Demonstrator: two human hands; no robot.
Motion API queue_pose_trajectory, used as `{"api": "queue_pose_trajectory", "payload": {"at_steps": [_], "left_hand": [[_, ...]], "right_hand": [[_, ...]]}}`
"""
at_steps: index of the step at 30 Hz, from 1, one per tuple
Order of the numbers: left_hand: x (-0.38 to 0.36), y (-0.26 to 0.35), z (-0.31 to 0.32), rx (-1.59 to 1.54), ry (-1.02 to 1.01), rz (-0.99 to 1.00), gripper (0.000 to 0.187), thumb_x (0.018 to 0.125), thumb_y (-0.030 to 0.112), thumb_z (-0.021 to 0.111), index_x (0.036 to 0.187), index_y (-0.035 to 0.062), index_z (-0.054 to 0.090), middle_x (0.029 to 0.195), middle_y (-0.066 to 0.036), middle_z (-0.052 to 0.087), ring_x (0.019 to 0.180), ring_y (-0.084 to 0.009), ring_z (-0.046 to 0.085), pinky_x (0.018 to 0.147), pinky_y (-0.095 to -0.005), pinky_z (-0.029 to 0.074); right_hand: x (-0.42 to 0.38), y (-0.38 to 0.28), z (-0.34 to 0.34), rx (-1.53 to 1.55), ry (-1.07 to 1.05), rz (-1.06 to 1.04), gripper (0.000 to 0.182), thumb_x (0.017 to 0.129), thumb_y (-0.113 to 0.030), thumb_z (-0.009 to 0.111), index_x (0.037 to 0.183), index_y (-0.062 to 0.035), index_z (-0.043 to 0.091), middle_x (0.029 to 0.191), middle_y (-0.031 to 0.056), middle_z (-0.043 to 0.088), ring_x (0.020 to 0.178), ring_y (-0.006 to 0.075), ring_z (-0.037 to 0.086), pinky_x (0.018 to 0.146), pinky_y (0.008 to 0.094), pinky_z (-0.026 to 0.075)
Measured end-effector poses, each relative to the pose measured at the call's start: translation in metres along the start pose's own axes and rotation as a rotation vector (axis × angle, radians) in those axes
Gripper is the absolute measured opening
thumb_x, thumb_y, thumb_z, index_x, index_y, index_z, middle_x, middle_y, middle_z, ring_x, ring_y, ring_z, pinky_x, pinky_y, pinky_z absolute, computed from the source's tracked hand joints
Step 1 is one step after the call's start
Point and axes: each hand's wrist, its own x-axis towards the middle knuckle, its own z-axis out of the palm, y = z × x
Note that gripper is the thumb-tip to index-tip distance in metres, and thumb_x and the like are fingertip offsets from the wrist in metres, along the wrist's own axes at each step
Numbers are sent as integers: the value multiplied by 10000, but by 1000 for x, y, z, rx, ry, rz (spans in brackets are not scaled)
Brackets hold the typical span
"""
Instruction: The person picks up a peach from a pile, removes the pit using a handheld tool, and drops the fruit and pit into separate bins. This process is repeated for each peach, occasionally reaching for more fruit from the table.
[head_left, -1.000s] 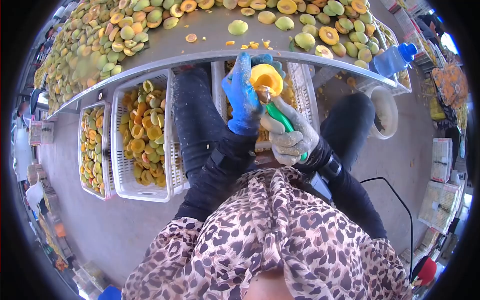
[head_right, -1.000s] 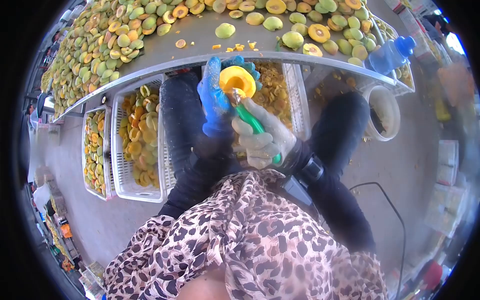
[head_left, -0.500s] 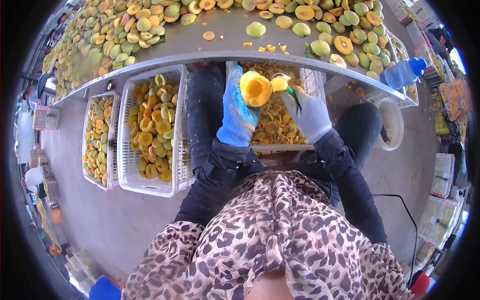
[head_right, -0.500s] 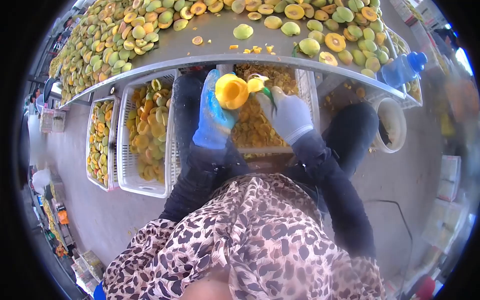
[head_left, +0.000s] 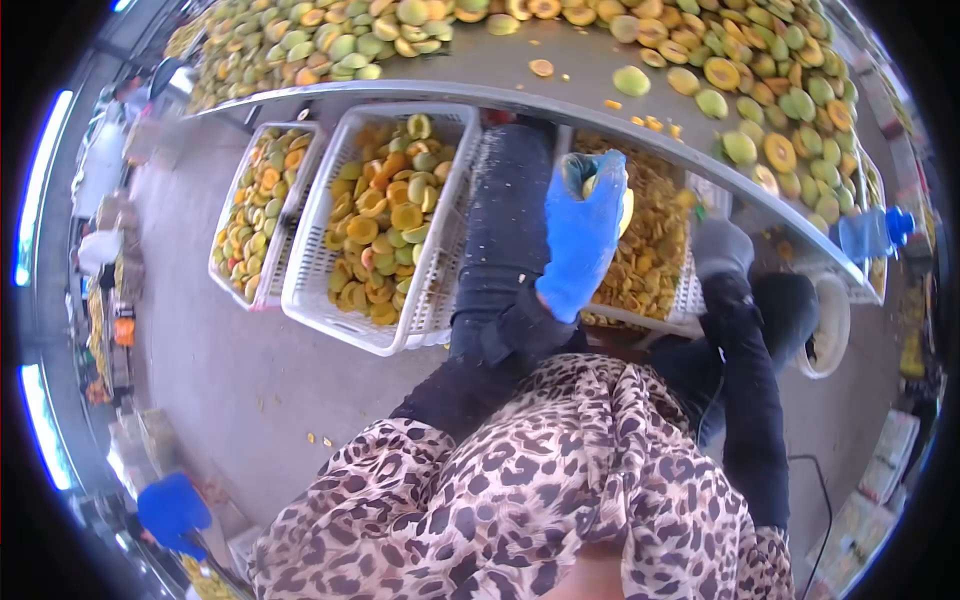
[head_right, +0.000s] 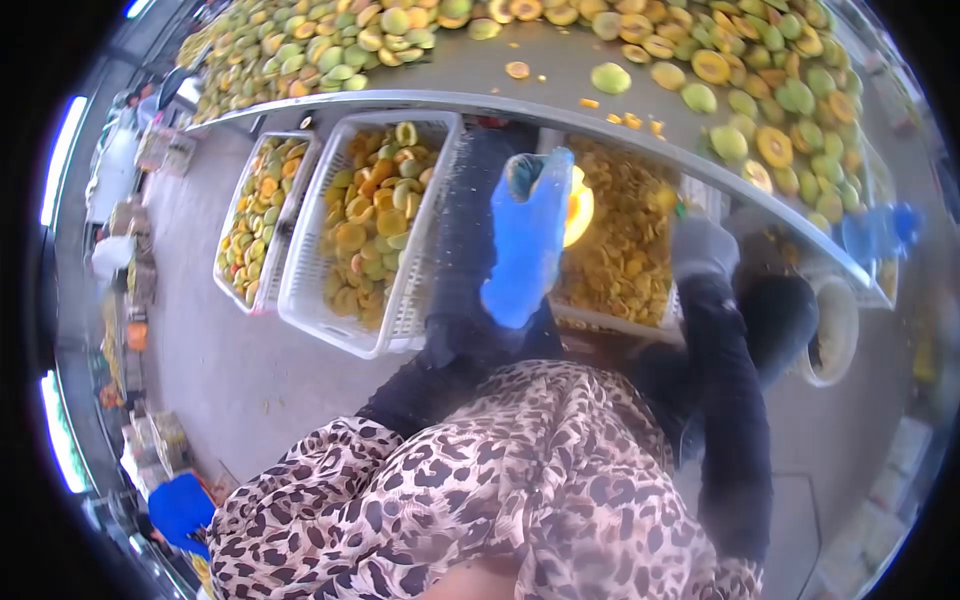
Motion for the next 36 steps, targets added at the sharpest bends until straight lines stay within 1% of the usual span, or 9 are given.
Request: {"api": "queue_pose_trajectory", "payload": {"at_steps": [2,4,7,10,21,27,31,33,36], "left_hand": [[6,18,-45,176,-36,103,137,849,176,627,827,70,545,763,-34,560,697,-102,552,596,-267,460],[28,27,-108,1414,247,781,222,811,303,653,865,89,632,806,-116,610,739,-280,591,710,-395,477],[48,49,-151,1705,296,549,223,823,263,644,951,81,663,900,-117,635,910,-319,588,823,-435,457],[96,23,-99,1332,-30,1014,201,843,212,620,976,64,655,961,-130,639,953,-317,576,846,-435,451],[243,-105,63,1649,-672,779,438,801,333,626,1173,105,592,1040,-183,620,1000,-369,578,893,-431,454],[173,-21,66,143,-742,-517,337,948,303,476,1117,34,587,1041,-76,656,804,-151,650,708,-263,522],[115,-7,64,85,-691,-382,279,970,228,457,1091,-2,559,1067,-111,652,874,-156,643,750,-283,530],[93,-8,59,264,-866,107,249,967,197,475,1100,-8,520,1050,-137,651,905,-182,645,784,-300,535],[64,-8,59,168,-704,46,265,955,181,508,1130,-17,481,1025,-158,644,895,-209,648,803,-311,535]], "right_hand": [[-15,6,0,-14,-119,-34,475,921,-500,416,875,-107,677,747,154,677,699,344,671,619,455,522],[-22,16,4,34,-245,-44,504,912,-525,409,901,-100,679,776,184,671,743,365,664,669,470,518],[-40,0,0,209,-294,-19,480,902,-505,454,845,-73,655,806,207,663,773,384,648,694,488,504],[-44,-14,9,485,-178,-56,411,887,-449,533,791,-56,603,768,194,654,740,389,638,669,487,495],[-52,-14,-14,639,-174,-69,270,884,-345,585,912,-80,538,678,184,619,636,392,610,568,483,471],[-9,-8,-75,1063,76,-198,212,916,-241,554,987,-41,551,686,221,600,641,399,607,540,469,454],[3,-23,-111,922,250,-320,229,929,-236,536,990,-18,569,684,235,594,650,405,603,535,467,446],[-4,-29,-119,1039,189,-331,259,934,-250,531,979,0,586,684,238,593,657,404,603,532,465,441],[-21,-38,-118,1138,177,-308,282,943,-262,517,937,7,598,700,242,599,667,405,604,533,462,442]]}}
